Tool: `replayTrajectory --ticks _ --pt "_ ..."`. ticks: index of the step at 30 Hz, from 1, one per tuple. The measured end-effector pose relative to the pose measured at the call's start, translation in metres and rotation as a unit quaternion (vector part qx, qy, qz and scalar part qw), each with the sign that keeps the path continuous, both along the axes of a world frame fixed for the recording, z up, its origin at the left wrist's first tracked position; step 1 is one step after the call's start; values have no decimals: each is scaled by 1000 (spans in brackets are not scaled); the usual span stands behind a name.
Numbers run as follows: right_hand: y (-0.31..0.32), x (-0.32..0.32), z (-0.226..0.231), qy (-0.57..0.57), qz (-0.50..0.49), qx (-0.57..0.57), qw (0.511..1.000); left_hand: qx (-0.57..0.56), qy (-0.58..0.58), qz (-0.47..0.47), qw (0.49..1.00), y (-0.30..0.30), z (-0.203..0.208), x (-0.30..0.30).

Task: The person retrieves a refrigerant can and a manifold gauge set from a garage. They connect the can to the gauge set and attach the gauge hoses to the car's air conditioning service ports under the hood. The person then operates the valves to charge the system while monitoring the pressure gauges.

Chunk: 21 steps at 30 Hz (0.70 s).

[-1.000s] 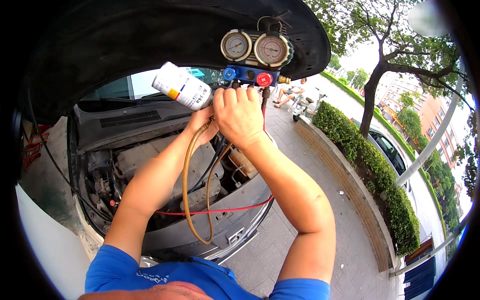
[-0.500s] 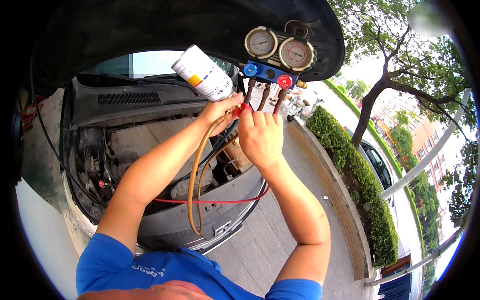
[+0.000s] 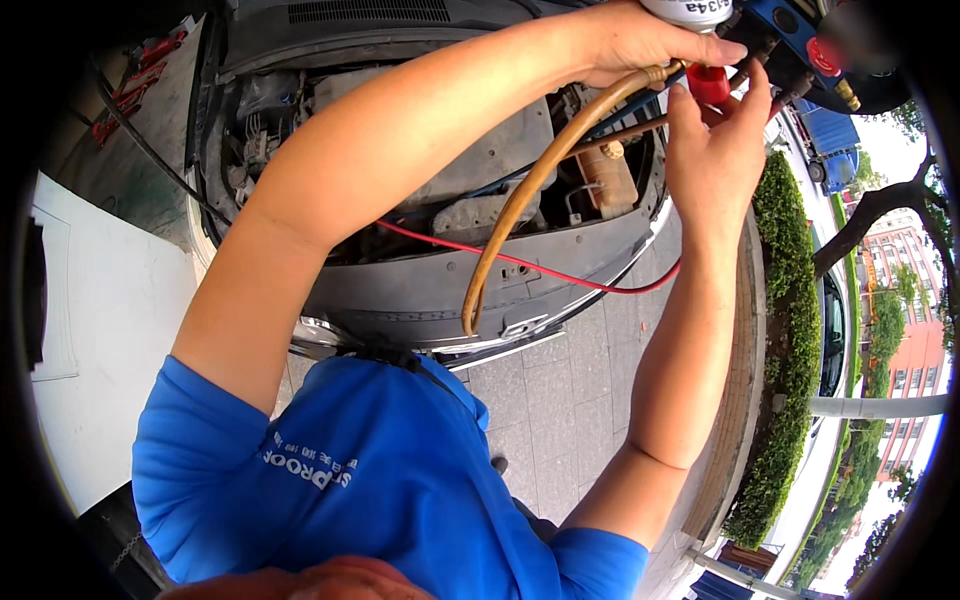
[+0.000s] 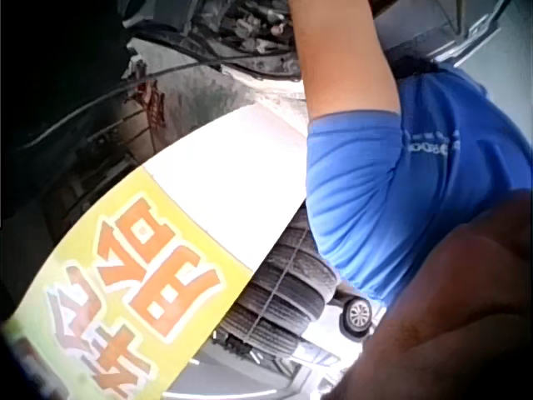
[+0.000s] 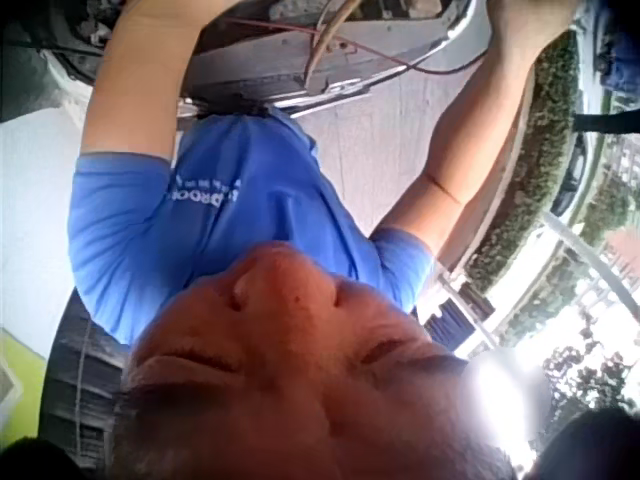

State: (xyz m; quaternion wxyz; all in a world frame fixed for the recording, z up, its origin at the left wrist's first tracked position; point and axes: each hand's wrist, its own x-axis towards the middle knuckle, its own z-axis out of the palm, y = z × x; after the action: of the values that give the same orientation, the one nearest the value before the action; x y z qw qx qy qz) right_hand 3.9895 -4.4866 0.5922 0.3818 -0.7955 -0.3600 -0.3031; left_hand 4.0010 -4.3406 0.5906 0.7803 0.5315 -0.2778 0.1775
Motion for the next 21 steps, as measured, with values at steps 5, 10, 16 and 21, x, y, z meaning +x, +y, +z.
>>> replayTrajectory --ticks 5,10,16,21 --pt "32 -2 -13 -233 -27 -2 972 157 -3 -67 985 16 11 -49" --pt "-1 14 -43 -10 154 176 972 286 -10 -69 956 -2 -8 -70" --pt "-44 -33 -83 -27 -10 182 983 -106 187 296 931 24 -223 -155" --pt "-81 -45 -84 -55 -50 195 978 -363 297 592 655 158 -383 -179"
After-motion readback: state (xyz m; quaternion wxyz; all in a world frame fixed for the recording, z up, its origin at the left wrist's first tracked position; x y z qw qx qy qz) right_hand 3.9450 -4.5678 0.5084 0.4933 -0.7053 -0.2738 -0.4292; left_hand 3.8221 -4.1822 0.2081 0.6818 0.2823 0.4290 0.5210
